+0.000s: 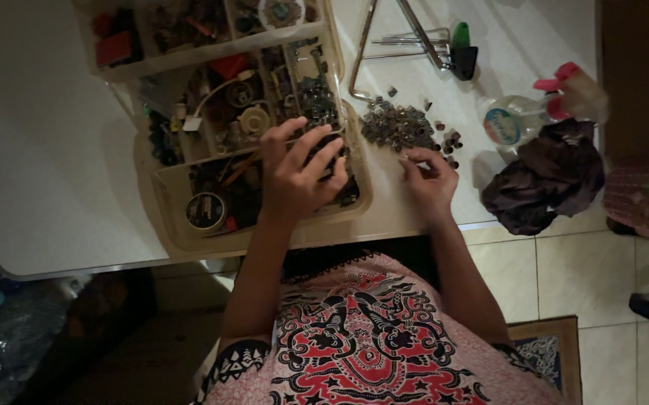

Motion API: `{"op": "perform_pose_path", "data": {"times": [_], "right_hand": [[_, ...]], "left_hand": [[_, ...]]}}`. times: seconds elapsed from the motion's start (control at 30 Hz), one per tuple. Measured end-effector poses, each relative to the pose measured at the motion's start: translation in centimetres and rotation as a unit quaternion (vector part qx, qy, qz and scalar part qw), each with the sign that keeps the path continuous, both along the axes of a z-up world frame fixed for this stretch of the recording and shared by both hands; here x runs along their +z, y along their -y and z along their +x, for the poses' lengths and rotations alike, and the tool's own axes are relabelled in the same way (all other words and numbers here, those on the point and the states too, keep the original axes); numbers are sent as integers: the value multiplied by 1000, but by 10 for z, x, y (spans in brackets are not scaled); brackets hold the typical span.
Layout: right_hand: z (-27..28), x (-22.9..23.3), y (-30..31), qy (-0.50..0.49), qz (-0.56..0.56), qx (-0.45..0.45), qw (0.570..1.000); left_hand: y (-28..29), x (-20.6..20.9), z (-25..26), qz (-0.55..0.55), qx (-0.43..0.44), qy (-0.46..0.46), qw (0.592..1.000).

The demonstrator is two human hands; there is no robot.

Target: The person sorts small metallic parts from a compartmentalized plastic organizer onto a white table. They repeatedly pick up individual pieces, examine them, and place them into a growing pile on the table surface.

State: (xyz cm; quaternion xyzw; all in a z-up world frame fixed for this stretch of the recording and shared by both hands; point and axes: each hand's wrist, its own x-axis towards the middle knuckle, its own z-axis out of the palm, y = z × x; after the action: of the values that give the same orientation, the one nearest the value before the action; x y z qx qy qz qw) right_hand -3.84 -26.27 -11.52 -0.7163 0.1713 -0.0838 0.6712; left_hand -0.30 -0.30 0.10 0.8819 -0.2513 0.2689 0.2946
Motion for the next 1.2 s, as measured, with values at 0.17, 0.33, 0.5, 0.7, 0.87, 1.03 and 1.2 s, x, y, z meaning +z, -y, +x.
{"op": "perform_pose_path", "data": {"times": [0.17, 0.33, 0.5, 0.7, 0.87, 1.03, 1.2], "right_hand": [[-3, 14, -4, 113, 67, 102, 986], [3, 42, -23, 157, 46, 142, 976], [12, 71, -34, 200, -44, 190, 960], [20, 83, -42, 234, -67, 224, 944], [21, 86, -43, 248, -79, 236, 936], [23, 91, -47, 234, -83, 245, 937], [25, 99, -51, 225, -114, 257, 933]], "left_hand": [[-1, -3, 1, -10, -23, 1, 1000], [0, -6, 2, 13, -68, 18, 997], [0, -5, 1, -3, -86, 3, 996], [-1, -5, -1, -9, -77, 4, 997], [-1, -6, -1, -12, -78, 4, 997], [-2, -6, 0, -23, -84, -1, 996], [-4, -9, -1, -28, -83, 3, 996]]}}
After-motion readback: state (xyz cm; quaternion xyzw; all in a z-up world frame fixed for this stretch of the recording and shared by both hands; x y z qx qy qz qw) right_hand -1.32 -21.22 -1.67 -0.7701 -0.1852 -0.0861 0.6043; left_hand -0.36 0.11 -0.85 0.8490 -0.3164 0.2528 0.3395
